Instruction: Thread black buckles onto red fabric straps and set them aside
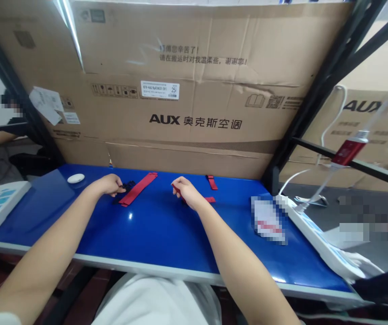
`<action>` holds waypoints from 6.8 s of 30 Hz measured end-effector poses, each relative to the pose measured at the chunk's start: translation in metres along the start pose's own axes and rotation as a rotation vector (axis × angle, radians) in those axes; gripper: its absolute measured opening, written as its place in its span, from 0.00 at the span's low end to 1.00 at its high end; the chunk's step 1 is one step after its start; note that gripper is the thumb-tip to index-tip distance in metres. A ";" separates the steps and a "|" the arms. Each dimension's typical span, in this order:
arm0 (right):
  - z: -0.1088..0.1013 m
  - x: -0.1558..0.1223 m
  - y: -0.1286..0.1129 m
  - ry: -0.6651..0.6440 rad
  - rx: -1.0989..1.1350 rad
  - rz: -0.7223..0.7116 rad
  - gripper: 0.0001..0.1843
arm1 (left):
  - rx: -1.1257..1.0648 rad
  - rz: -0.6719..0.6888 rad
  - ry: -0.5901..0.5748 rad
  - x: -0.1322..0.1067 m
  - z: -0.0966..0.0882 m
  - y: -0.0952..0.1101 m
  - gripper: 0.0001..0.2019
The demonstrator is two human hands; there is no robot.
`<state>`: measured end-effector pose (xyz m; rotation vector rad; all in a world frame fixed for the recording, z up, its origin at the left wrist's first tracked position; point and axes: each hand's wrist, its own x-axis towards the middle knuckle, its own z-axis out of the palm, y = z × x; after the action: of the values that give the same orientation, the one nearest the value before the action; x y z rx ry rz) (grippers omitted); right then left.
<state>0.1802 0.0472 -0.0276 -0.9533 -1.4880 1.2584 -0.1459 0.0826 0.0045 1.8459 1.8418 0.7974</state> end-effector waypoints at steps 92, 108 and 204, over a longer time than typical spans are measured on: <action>0.004 -0.016 -0.036 0.008 0.370 -0.008 0.16 | -0.893 0.337 -0.175 -0.061 0.097 0.095 0.26; 0.007 -0.017 -0.035 0.020 -0.067 -0.192 0.14 | -0.758 0.426 -0.198 -0.067 0.091 0.102 0.25; 0.011 -0.017 -0.028 0.066 0.230 -0.080 0.18 | -1.184 0.323 -0.232 -0.048 0.094 0.088 0.27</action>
<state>0.1743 0.0236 -0.0035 -0.7681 -1.2857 1.2956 -0.0157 0.0415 -0.0139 1.3054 0.6009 1.3133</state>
